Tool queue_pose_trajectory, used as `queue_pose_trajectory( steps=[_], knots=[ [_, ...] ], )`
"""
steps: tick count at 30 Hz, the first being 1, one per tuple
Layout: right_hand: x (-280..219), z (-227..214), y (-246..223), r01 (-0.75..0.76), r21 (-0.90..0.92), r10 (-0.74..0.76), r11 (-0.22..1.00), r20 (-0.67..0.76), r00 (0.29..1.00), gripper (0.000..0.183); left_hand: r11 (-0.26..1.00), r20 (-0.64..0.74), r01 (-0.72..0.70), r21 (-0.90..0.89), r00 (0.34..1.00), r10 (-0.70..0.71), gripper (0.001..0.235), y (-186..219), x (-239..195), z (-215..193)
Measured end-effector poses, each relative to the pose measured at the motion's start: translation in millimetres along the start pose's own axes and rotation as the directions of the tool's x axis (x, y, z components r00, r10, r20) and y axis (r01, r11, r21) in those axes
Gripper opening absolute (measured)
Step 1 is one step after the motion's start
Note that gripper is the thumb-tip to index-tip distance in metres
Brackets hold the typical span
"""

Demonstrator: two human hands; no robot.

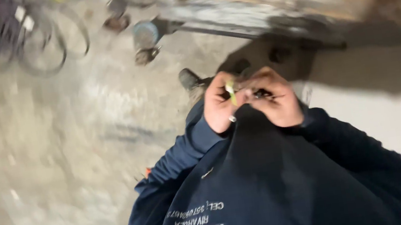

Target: The person disassembles an electric water pump at a workbench, handling the blue pump housing and removing a black cylindrical component from its metal bracket. They then sort small wires, use pliers to cut and strip a wire end, and twist the exposed wire strands by hand.

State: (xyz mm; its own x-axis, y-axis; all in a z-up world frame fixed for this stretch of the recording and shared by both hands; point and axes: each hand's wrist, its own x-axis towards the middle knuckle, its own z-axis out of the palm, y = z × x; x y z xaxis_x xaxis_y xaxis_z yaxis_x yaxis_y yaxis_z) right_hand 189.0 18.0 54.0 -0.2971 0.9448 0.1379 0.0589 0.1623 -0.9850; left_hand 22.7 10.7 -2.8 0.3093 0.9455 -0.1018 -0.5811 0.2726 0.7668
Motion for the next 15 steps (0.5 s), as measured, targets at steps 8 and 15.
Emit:
queue_pose_trajectory(
  steps=[8,15],
  knots=[
    [-78,-38,27,0.064,-0.417,-0.25,0.907,-0.407,0.878,0.023,0.929,0.211,0.357,-0.092,0.919,-0.332,0.02,-12,28,37],
    [-92,-102,4,0.178,0.907,-0.136,0.381,-0.135,0.981,0.043,0.798,0.55,0.411,-0.441,0.826,-0.122,0.02,-24,45,111]
  ],
)
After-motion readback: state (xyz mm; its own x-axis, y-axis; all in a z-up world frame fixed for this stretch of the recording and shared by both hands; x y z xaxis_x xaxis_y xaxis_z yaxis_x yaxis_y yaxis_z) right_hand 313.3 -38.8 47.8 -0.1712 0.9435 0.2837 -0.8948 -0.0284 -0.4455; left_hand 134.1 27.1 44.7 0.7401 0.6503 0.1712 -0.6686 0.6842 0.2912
